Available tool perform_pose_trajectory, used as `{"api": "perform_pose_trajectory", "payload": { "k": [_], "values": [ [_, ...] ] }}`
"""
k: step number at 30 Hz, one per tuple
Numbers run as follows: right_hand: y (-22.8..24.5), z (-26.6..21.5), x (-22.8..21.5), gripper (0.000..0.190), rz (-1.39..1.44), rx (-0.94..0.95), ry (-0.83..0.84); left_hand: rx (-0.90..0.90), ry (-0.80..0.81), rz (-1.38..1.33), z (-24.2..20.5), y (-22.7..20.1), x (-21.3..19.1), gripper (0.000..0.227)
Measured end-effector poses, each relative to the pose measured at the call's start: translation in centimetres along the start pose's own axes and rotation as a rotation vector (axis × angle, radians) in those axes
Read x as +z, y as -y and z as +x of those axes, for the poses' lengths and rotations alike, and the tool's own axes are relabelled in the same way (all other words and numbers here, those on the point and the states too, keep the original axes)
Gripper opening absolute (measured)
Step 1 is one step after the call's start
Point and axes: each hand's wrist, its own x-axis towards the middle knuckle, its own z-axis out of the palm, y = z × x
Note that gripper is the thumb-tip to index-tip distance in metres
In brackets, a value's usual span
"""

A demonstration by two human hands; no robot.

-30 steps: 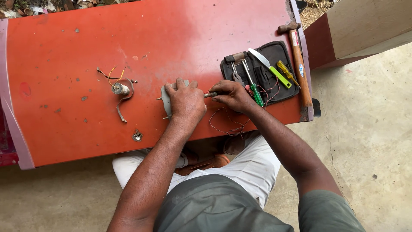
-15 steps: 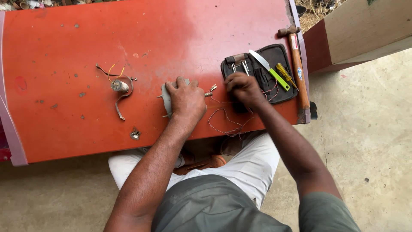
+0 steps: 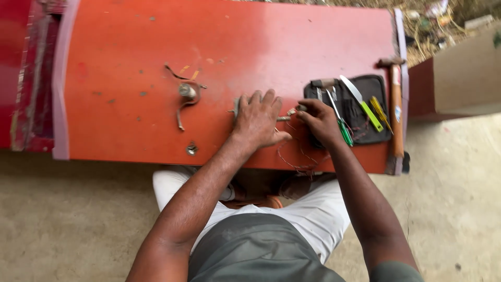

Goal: Inspecting and wiring an electric motor on a workbench.

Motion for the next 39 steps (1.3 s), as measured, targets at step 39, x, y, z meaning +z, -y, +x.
{"api": "perform_pose_trajectory", "payload": {
  "k": [39],
  "values": [
    [2.6, 23.2, 22.0, 0.034, -0.831, -0.314, 0.613, -0.051, -0.121, -0.188, -5.4, 4.1, -0.4, 0.110]
  ]
}}
